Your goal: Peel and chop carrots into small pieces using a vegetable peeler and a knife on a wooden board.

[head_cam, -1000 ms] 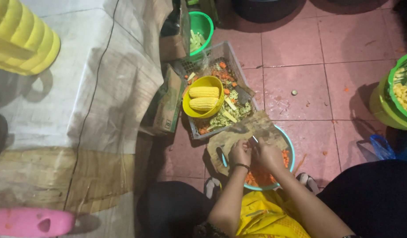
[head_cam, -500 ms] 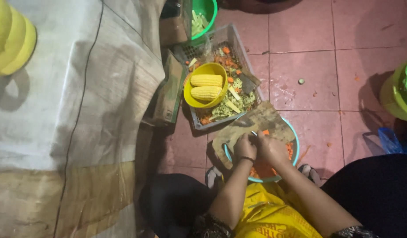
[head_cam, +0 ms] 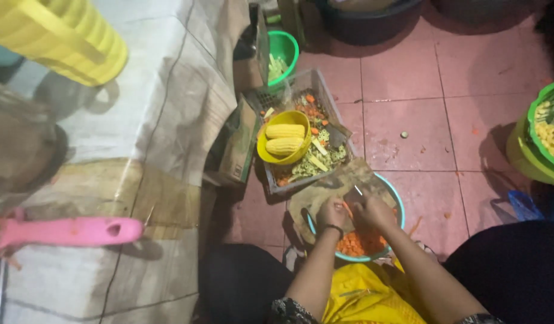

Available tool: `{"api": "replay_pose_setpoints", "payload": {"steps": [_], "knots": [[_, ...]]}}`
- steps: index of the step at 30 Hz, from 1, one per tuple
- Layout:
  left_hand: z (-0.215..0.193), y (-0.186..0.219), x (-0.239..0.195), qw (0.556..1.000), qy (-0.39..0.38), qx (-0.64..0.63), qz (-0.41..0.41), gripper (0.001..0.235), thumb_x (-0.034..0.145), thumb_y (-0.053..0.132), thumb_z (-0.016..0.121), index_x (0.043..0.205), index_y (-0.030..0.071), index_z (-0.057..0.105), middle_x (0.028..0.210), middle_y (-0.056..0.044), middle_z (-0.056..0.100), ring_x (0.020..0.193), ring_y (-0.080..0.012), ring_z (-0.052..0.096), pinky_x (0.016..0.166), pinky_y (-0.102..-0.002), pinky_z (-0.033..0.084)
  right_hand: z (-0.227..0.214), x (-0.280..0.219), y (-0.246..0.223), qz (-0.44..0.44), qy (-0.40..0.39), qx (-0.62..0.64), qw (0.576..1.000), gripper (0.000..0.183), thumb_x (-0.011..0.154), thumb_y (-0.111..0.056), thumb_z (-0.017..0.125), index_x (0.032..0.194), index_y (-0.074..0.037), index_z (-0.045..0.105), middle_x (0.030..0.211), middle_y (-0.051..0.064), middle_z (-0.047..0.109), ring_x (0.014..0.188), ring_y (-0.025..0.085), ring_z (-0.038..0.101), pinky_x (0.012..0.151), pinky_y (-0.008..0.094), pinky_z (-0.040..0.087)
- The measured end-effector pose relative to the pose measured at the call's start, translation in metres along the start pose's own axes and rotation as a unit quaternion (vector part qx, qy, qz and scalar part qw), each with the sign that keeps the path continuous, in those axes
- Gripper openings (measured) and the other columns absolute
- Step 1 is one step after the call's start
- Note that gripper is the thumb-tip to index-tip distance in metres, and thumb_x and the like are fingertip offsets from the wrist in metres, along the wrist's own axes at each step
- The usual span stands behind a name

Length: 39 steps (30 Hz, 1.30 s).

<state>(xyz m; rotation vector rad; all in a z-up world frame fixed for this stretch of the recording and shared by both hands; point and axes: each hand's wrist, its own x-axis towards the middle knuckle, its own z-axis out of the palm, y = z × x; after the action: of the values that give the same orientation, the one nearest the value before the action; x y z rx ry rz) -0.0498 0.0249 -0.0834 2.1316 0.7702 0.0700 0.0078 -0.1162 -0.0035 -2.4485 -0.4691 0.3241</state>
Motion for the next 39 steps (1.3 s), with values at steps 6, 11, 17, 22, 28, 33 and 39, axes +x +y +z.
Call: {"api": "replay_pose_setpoints", "payload": {"steps": [6,11,17,22,28,33,39], "knots": [[-0.034,0.037,-0.026,0.999,-0.041,-0.009,0.003,0.021,0.081,0.022,0.072,0.101,0.019,0.065,0.100,-0.006,0.075,0.100,-0.0291,0.071,0.088,-0.042,0.055,-0.016,-0.012,-0.002,0.010,0.001,-0.046,0.999,0.060,0.087,-0.035,0.063,0.145,-0.022,0.053,0.104,0.028,0.072,0.095,0.048,0.069,0.083,0.056,0.055],[-0.049,0.044,-0.027,0.975,-0.048,0.082,0.200,0.030,0.088,0.008,0.063,0.115,0.019,0.071,0.126,-0.013,0.064,0.117,-0.0368,0.059,0.095,-0.045,0.051,-0.064,-0.016,-0.015,0.075,0.042,-0.033,0.996,0.062,0.087,-0.035,0.065,0.147,-0.023,0.052,0.099,0.025,0.073,0.092,0.047,0.070,0.081,0.056,0.055],[-0.044,0.033,-0.016,0.988,-0.076,0.055,0.123,0.021,0.093,0.013,0.071,0.114,0.010,0.068,0.120,-0.020,0.062,0.111,-0.0404,0.061,0.094,-0.049,0.050,-0.067,-0.027,-0.010,0.099,0.038,-0.064,0.992,0.055,0.087,-0.035,0.068,0.140,-0.026,0.059,0.098,0.019,0.076,0.088,0.042,0.072,0.080,0.053,0.057],[-0.042,0.031,-0.026,0.991,-0.083,0.050,0.095,0.022,0.082,0.006,0.071,0.104,0.012,0.070,0.117,-0.016,0.066,0.100,-0.0350,0.068,0.084,-0.044,0.056,-0.037,-0.035,-0.007,0.067,0.025,-0.077,0.994,0.031,0.087,-0.038,0.071,0.110,-0.018,0.076,0.096,0.019,0.075,0.087,0.041,0.071,0.077,0.053,0.057],[-0.051,0.043,-0.034,0.989,-0.064,0.054,0.119,0.033,0.077,0.012,0.077,0.107,0.024,0.074,0.112,-0.014,0.066,0.102,-0.0352,0.066,0.085,-0.045,0.055,-0.022,-0.031,-0.018,-0.016,0.053,-0.078,0.995,0.025,0.092,-0.033,0.063,0.105,-0.014,0.074,0.089,0.022,0.073,0.078,0.043,0.071,0.069,0.054,0.056],[-0.056,0.045,-0.034,0.986,-0.081,0.084,0.119,0.031,0.084,0.011,0.073,0.113,0.021,0.071,0.114,-0.015,0.062,0.104,-0.0377,0.064,0.084,-0.047,0.054,0.003,-0.027,-0.003,-0.039,0.034,-0.142,0.988,0.022,0.096,-0.028,0.057,0.102,-0.009,0.065,0.084,0.024,0.073,0.077,0.044,0.072,0.067,0.057,0.055],[-0.072,0.062,-0.043,0.988,-0.100,0.075,0.095,0.028,0.082,0.013,0.072,0.107,0.024,0.074,0.113,-0.013,0.064,0.103,-0.0354,0.066,0.087,-0.045,0.055,-0.044,-0.038,-0.057,0.011,0.029,-0.117,0.993,0.033,0.089,-0.040,0.059,0.104,-0.011,0.066,0.080,0.025,0.072,0.076,0.046,0.071,0.066,0.059,0.054]]}}
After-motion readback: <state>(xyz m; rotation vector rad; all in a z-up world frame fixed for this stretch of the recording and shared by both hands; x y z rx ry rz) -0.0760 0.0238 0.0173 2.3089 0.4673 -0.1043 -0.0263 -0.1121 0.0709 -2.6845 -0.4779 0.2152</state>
